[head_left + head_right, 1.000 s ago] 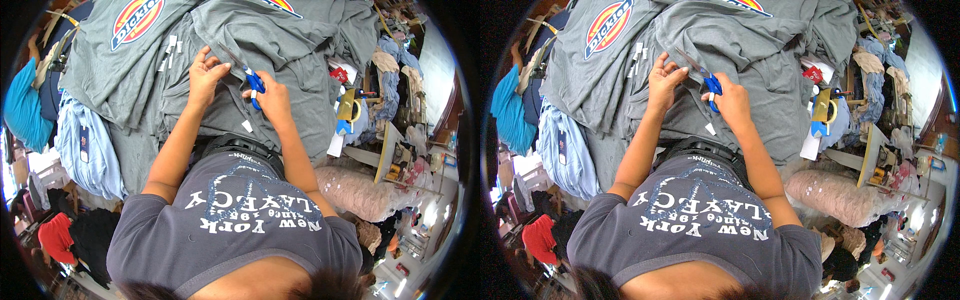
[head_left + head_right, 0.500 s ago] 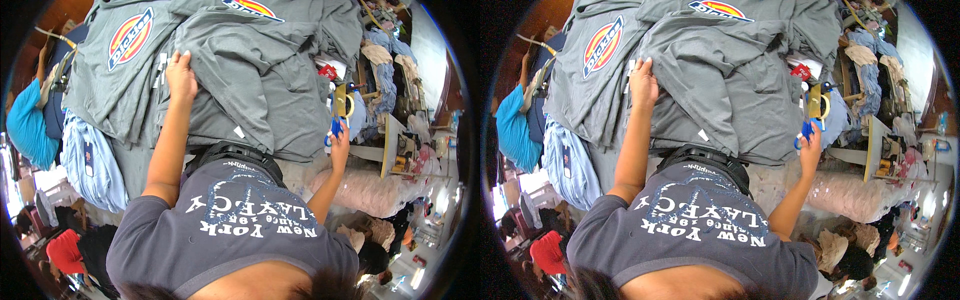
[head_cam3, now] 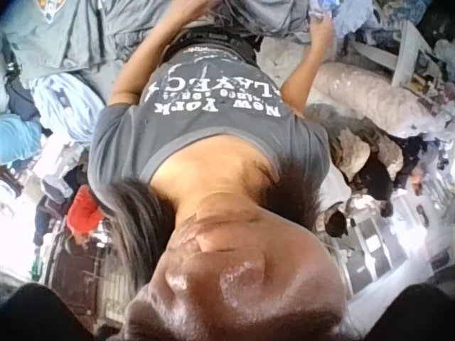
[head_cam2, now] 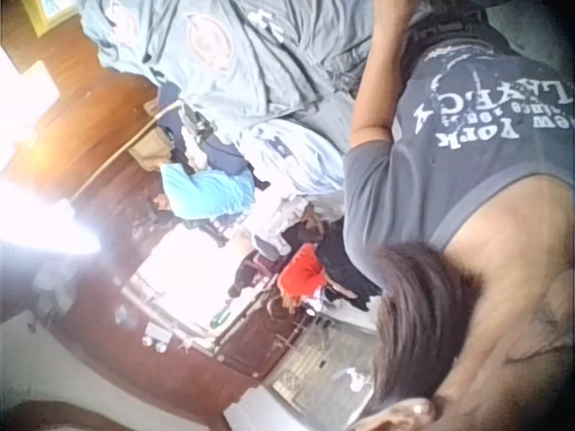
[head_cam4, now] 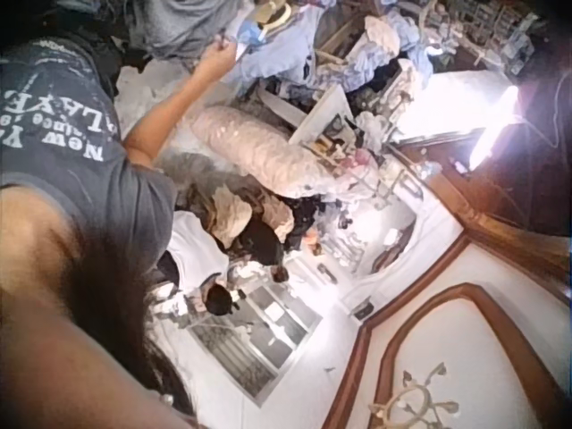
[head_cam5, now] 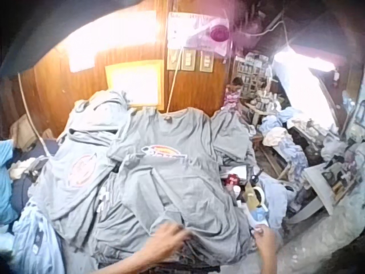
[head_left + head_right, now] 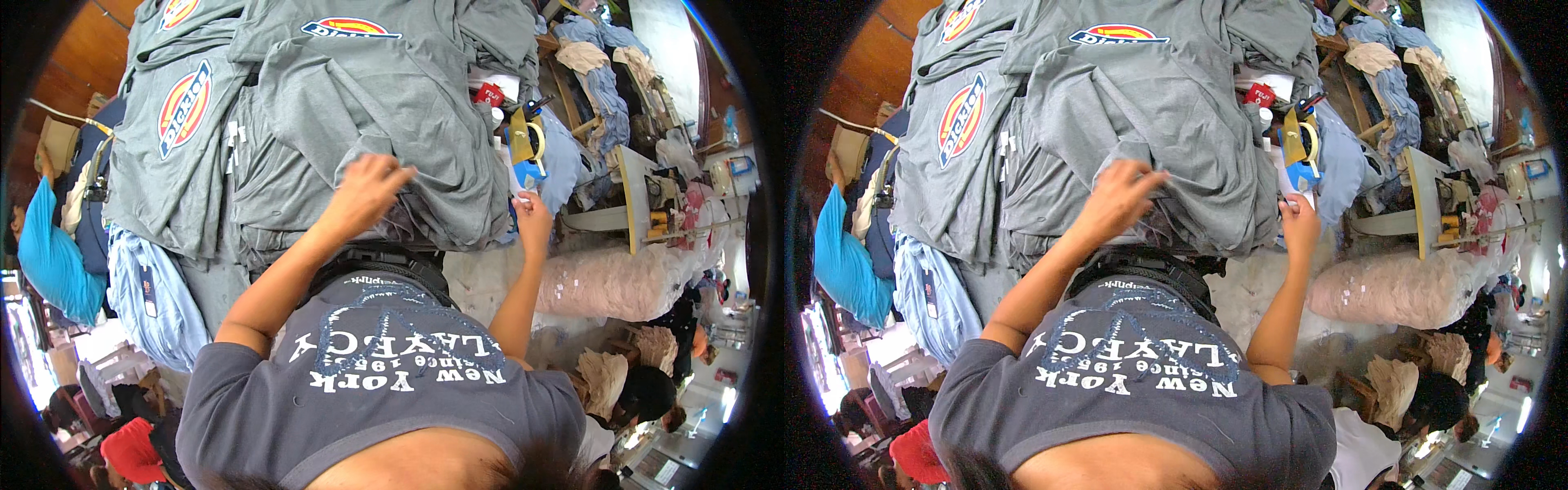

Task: The person uses shears to cut loose threads from a stack of t-shirts, then lifts, aligns, and folds the t-shirts one by one on a workbench.

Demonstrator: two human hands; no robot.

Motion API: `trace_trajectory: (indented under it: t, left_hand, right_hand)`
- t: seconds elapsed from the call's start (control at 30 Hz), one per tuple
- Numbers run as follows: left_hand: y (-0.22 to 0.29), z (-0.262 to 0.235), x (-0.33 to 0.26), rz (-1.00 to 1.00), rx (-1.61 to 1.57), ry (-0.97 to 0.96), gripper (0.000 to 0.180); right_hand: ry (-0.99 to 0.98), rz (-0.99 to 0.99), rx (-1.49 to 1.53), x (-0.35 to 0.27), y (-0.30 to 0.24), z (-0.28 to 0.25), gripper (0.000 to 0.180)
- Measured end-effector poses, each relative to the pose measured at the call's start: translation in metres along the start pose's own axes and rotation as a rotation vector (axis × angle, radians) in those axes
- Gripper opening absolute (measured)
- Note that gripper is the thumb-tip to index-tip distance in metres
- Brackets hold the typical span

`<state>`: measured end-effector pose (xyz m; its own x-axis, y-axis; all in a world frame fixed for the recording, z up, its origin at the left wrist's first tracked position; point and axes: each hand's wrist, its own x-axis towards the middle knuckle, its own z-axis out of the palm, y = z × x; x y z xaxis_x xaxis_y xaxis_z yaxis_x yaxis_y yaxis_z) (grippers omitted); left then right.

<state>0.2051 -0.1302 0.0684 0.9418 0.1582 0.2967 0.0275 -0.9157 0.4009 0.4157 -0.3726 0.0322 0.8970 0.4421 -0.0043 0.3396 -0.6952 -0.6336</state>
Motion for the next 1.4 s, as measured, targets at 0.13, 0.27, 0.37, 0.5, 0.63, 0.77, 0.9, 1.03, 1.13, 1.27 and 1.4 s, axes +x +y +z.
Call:
trace_trajectory:
  t: [0.13,0.27,0.37,0.5,0.63,0.77,0.9,1.03,1.13,1.27,1.4]
  left_hand:
    - [-0.019,-0.013,-0.006,-0.176,0.280,0.255,0.025]
    - [-0.007,-0.011,0.004,-0.336,-0.099,0.285,0.015]
    - [0.054,-0.041,0.004,-0.236,-0.321,0.119,0.016]
    - [0.089,-0.090,-0.018,0.085,-0.606,-0.341,0.017]
    - [0.067,-0.083,-0.029,0.005,-0.255,-0.100,0.019]
    - [0.059,0.000,-0.017,-0.147,-0.387,-0.684,0.037]
    - [0.052,-0.029,0.003,-0.381,-0.570,0.422,0.033]
    - [0.042,-0.006,0.008,-0.082,-0.414,0.832,0.045]
    - [0.017,-0.025,0.006,-0.373,-0.359,0.410,0.050]
    - [-0.024,-0.045,-0.005,-0.402,-0.504,0.636,0.049]
    - [-0.050,-0.057,-0.020,-0.466,-0.675,0.734,0.049]
  right_hand:
    - [-0.547,-0.063,0.690,-0.029,-0.078,-0.003,0.017]
    - [-0.740,-0.574,0.705,-0.059,-0.138,0.052,0.015]
    - [-0.507,-0.674,0.344,-0.046,-0.147,0.076,0.018]
    - [-0.304,-0.684,0.365,-0.021,-0.155,0.078,0.020]
    - [-0.177,-0.646,0.566,0.000,-0.169,0.058,0.023]
    - [-0.162,-0.619,0.859,0.022,-0.202,0.046,0.025]
    - [-0.077,-0.560,1.072,0.047,-0.204,0.021,0.027]
    - [-0.119,-0.517,1.123,0.040,-0.207,0.035,0.030]
    - [-0.127,-0.476,1.136,0.034,-0.192,0.036,0.032]
    - [-0.178,-0.449,1.049,0.004,-0.158,0.044,0.034]
    - [-0.220,-0.429,0.955,-0.033,-0.138,0.054,0.037]
